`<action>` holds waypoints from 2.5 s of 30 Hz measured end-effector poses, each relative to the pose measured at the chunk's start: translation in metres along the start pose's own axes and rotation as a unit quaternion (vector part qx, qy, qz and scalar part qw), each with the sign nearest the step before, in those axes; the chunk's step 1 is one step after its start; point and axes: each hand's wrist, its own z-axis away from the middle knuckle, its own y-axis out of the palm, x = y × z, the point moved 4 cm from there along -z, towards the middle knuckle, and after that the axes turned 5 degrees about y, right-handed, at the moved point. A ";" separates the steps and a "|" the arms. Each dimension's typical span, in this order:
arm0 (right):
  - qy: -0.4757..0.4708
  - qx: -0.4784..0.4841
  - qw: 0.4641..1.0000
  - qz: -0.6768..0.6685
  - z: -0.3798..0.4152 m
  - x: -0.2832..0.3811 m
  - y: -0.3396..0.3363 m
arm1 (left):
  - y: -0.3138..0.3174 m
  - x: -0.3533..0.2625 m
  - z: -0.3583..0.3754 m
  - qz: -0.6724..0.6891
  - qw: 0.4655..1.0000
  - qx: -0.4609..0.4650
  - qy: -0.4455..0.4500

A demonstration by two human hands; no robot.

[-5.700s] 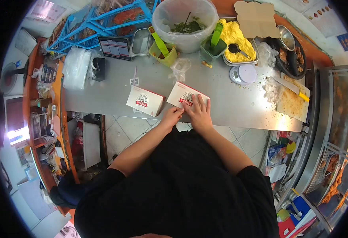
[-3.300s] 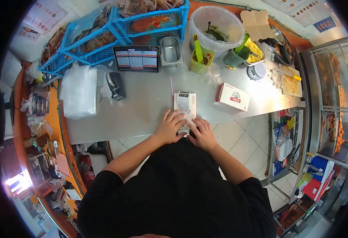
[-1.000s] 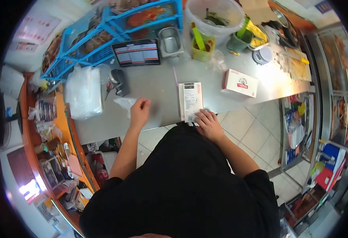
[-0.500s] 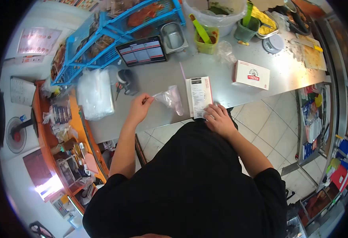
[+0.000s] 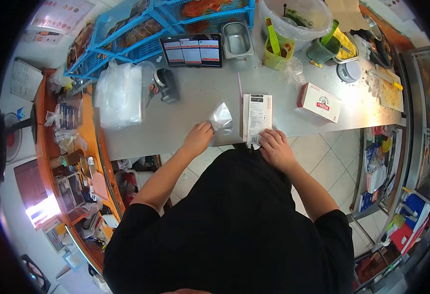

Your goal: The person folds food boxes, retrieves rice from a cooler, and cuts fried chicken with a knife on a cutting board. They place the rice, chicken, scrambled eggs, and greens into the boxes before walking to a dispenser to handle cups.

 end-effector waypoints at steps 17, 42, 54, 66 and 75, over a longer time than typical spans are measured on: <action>0.034 -0.019 0.999 0.016 0.005 0.002 0.006 | -0.057 0.032 0.048 0.120 0.971 0.174 -0.112; 0.057 -0.075 0.994 -0.046 0.014 -0.007 0.009 | -0.093 -0.105 -0.155 0.316 0.935 0.116 -0.111; 0.028 -0.131 0.990 -0.040 0.020 -0.012 0.023 | -0.011 -0.091 -0.182 0.188 0.958 0.106 -0.189; 0.035 -0.106 0.993 -0.033 0.020 -0.007 0.015 | -0.027 -0.090 -0.177 0.020 0.963 0.076 -0.257; 0.112 -0.143 0.980 -0.085 -0.012 -0.010 -0.020 | -0.016 -0.091 -0.159 0.105 0.958 -0.004 -0.265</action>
